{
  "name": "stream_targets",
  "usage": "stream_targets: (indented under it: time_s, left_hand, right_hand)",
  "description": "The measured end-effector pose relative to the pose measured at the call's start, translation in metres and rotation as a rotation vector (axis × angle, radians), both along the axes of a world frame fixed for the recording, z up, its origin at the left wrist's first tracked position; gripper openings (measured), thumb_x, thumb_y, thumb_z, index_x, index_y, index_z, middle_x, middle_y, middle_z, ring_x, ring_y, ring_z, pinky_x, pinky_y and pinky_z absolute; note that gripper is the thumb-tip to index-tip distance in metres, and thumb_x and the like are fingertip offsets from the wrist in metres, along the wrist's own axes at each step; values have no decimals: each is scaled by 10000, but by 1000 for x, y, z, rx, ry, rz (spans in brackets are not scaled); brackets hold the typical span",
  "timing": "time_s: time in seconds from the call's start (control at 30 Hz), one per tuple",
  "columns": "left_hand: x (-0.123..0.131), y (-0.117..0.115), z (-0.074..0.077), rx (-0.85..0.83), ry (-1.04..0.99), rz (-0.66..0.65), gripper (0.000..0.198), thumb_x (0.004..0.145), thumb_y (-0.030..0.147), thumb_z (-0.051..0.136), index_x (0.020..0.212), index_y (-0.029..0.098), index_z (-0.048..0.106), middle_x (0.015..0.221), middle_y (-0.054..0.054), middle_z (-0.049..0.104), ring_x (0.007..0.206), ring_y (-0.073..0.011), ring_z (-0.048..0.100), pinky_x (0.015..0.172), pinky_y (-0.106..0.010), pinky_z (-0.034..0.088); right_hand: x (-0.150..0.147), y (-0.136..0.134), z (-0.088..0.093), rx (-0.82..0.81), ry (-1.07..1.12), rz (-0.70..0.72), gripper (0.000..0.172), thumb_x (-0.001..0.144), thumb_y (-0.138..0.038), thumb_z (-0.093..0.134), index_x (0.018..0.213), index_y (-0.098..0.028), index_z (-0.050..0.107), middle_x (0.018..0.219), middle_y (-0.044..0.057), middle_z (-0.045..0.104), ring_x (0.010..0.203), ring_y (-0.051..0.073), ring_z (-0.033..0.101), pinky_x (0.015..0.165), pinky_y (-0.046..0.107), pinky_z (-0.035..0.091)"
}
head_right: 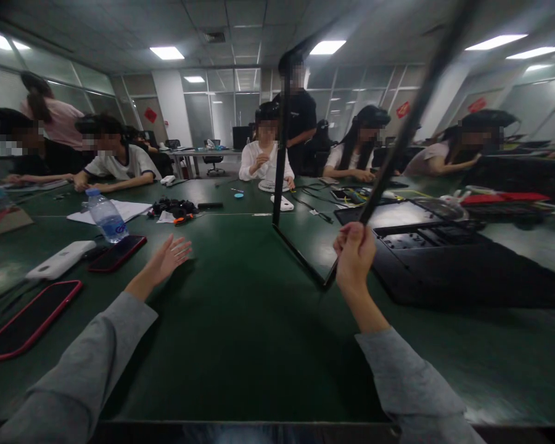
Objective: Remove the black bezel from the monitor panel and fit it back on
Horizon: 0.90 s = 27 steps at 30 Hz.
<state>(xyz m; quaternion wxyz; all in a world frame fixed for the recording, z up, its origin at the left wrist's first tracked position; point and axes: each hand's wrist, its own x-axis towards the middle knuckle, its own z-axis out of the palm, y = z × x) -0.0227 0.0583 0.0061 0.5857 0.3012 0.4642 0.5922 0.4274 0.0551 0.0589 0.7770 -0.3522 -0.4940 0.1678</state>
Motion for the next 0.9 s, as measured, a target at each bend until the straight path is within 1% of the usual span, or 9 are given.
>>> stream_targets:
  time_s: [0.07,0.23,0.4,0.57,0.67,0.73,0.8,0.83,0.9]
  left_hand:
    - [6,6,-7,-43,51,39,557,954,525,522,1383,170,524,1410,-161,573,1165,-202,629,1012,-339,479]
    - [14,6,-13,-21,65,27,623,935,513,568,1432,152,464,1439,-187,535,1218,-213,611,1075,-348,452]
    - [21,0,-8,-39,0,-77,713,952,527,520,1502,105,353,1446,-234,521,1191,-234,640,1028,-341,502]
    - [33,-5,-3,-70,-30,-118,714,968,493,510,1526,96,309,1471,-252,492,1216,-263,632,987,-344,539]
    - [44,-10,-2,-93,-52,-179,745,963,478,529,1539,81,273,1477,-274,475,1221,-281,630,967,-347,554]
    - [52,-12,-2,-107,-65,-204,769,952,465,559,1542,75,258,1467,-286,479,1207,-287,639,959,-348,562]
    - [59,-15,-2,-111,-75,-210,772,937,438,596,1532,69,270,1436,-291,509,1172,-281,661,941,-334,572]
    - [62,-15,-2,-109,-78,-204,753,933,420,609,1518,68,293,1411,-289,533,1145,-273,676,925,-322,580]
    - [65,-16,-2,-125,-76,-169,668,929,370,627,1469,79,365,1332,-266,603,1064,-248,711,861,-294,603]
  right_hand:
    - [15,8,0,-27,265,80,391,964,-562,472,760,-229,495,570,-63,339,447,88,285,403,236,205]
    - [44,25,-26,-457,645,376,477,1047,-471,223,658,-228,352,484,-80,195,372,79,195,358,207,218]
    - [38,30,-46,-666,767,415,455,1053,-425,177,649,-233,259,463,-72,211,350,79,208,337,192,226]
    - [18,25,-50,-699,820,428,446,1052,-433,184,664,-241,291,450,-76,221,351,90,219,328,192,234]
    - [5,21,-54,-763,802,474,447,1056,-403,151,664,-241,293,461,-66,259,359,92,268,347,204,289]
    - [-6,16,-57,-822,763,500,451,1058,-358,146,674,-237,349,493,-36,375,409,102,407,416,221,403]
    - [-20,8,-59,-882,654,583,428,1057,-310,205,734,-228,473,627,20,569,598,128,605,601,266,536]
    - [-27,3,-58,-910,561,679,391,1052,-300,261,795,-217,543,743,50,649,739,144,666,730,296,564]
    - [-39,-10,-56,-944,290,968,274,1027,-306,406,972,-175,641,979,98,714,977,172,684,949,344,520]
